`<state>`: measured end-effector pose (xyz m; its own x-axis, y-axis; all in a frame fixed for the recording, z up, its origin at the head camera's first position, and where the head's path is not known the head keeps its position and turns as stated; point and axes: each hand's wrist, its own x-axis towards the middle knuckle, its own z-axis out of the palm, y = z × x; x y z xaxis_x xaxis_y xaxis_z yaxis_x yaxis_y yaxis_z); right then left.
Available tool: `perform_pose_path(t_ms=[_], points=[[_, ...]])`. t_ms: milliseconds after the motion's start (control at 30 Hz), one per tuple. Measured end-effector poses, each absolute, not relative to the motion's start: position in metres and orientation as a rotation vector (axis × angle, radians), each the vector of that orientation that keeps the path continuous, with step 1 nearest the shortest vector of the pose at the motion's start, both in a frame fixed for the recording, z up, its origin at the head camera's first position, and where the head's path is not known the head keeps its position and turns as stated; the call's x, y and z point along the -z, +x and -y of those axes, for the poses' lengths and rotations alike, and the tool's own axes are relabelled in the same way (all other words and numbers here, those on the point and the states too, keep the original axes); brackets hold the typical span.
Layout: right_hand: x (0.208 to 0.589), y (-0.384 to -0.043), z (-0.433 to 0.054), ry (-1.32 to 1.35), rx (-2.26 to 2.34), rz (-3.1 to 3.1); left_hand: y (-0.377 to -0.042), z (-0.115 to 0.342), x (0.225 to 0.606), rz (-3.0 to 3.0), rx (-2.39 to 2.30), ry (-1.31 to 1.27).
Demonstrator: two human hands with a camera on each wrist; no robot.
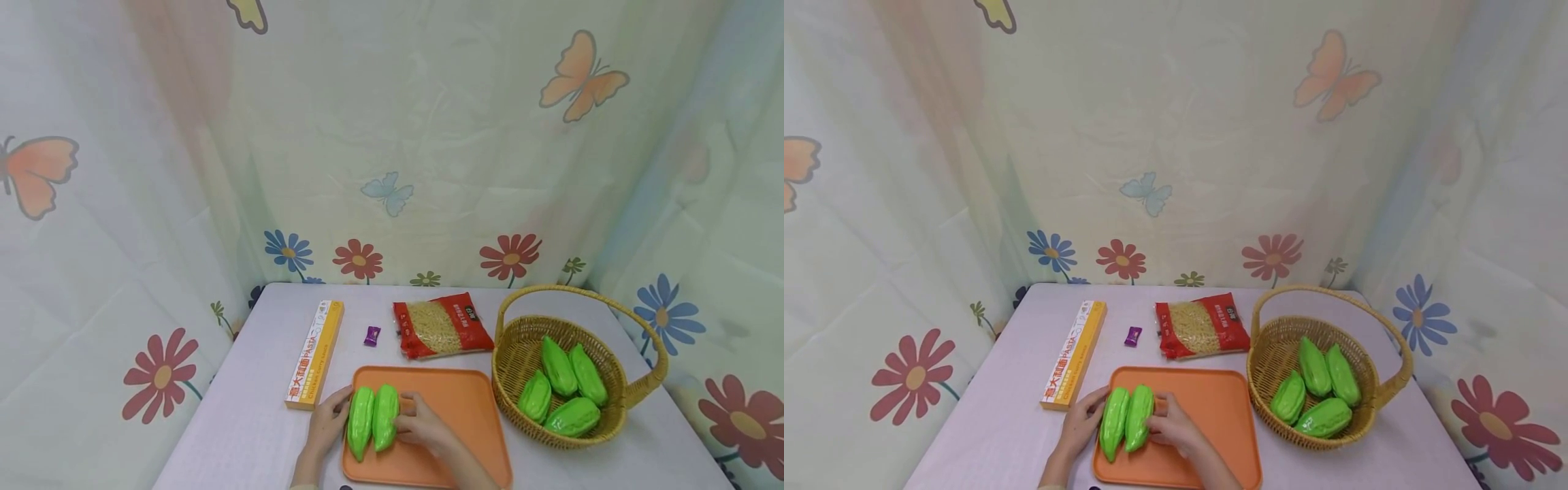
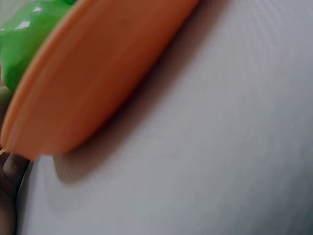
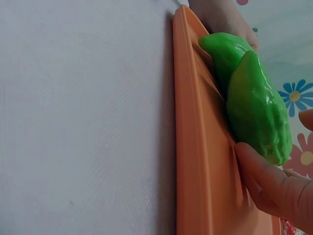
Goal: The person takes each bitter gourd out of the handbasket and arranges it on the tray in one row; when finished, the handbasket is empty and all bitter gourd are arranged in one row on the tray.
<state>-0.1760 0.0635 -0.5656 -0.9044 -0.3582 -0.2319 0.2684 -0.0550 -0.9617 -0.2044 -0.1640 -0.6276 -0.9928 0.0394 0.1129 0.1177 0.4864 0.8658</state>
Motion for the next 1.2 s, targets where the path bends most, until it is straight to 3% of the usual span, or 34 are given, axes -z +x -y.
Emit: perform_pose_path(t_ms=[467,933,1200], points=[[0.557,-0.184,-0.08,-0.06,1.996,-1.886,-0.204,0.166,0.622,2.644,1.551,-0.132],[0.533,-0.198,-0.128,-0.263,1.864,-2.07,-0.203,0.166,0.623,2.668,1.565,-0.105],[0.517,-0.199,-0.148,-0.154,1.986,-2.094,-0.203,0.166,0.624,2.681,1.576,-0.093]])
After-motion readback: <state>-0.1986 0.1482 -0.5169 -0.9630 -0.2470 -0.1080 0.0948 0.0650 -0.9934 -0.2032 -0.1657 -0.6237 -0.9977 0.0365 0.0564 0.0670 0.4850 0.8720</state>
